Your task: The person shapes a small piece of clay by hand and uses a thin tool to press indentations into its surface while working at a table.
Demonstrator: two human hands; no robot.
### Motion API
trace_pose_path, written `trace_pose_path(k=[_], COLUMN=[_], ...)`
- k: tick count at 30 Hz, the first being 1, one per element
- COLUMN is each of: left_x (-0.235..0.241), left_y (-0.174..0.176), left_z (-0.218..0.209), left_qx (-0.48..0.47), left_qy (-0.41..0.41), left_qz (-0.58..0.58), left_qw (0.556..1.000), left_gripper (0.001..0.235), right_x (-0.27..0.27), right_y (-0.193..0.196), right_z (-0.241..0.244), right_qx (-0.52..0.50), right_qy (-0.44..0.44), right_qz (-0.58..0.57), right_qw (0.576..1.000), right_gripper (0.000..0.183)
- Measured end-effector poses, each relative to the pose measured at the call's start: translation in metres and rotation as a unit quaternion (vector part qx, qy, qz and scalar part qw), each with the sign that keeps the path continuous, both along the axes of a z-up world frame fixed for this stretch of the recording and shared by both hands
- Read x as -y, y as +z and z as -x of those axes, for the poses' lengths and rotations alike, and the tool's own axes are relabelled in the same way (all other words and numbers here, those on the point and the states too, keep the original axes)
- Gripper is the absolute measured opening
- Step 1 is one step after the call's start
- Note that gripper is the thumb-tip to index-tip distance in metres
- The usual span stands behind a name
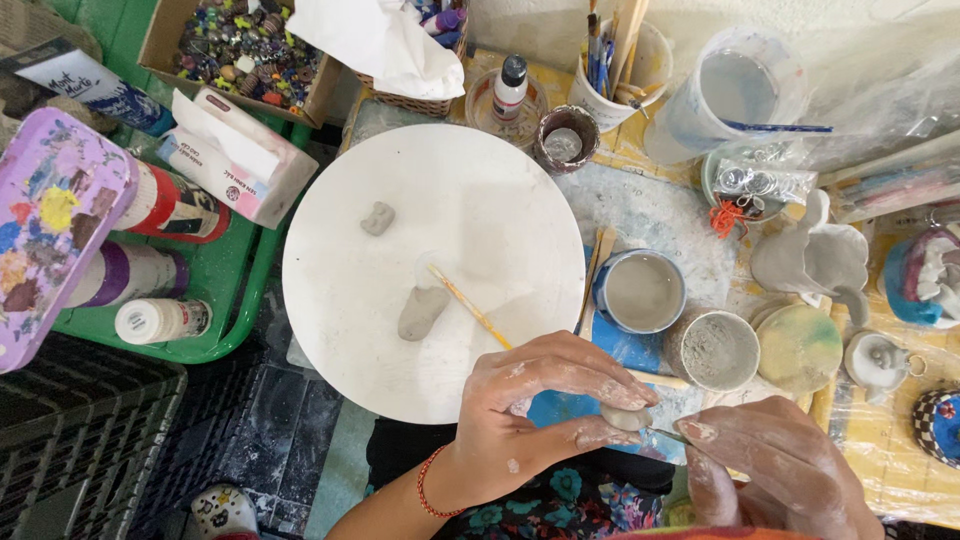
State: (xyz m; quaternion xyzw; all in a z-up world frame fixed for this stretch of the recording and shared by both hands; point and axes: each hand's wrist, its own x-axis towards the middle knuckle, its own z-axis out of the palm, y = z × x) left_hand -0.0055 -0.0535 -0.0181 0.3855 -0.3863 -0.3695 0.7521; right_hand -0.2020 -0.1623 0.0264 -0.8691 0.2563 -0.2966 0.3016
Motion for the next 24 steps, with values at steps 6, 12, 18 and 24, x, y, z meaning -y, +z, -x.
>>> trace_pose_path(k=[6, 12, 18, 24], left_x=[0.000, 0.000, 0.001, 0.002], left_y=[0.000, 0.000, 0.000, -0.001], left_z=[-0.002, -0.003, -0.003, -0.003], left_qx=[0.021, 0.028, 0.039, 0.048], left_qy=[-0.003, -0.008, -0.004, -0.004], left_qz=[-0.009, -0.010, -0.012, -0.017], left_qw=[1.000, 1.000, 0.999, 0.999], left_gripper=[0.020, 0.019, 0.019, 0.019], right_x=[0.003, 0.004, -0.002, 0.005], right_y=[-0.002, 0.003, 0.006, 0.011], right_z=[0.004, 0.000, -0.010, -0.010], right_qx=[0.001, -0.017, 0.018, -0.045], right_qy=[0.010, 0.005, -0.008, 0.008], right_qz=[-0.013, -0.031, -0.002, 0.030], right_qw=[1.000, 0.999, 1.000, 0.998], right_gripper=[0.031, 0.029, 0.026, 0.028])
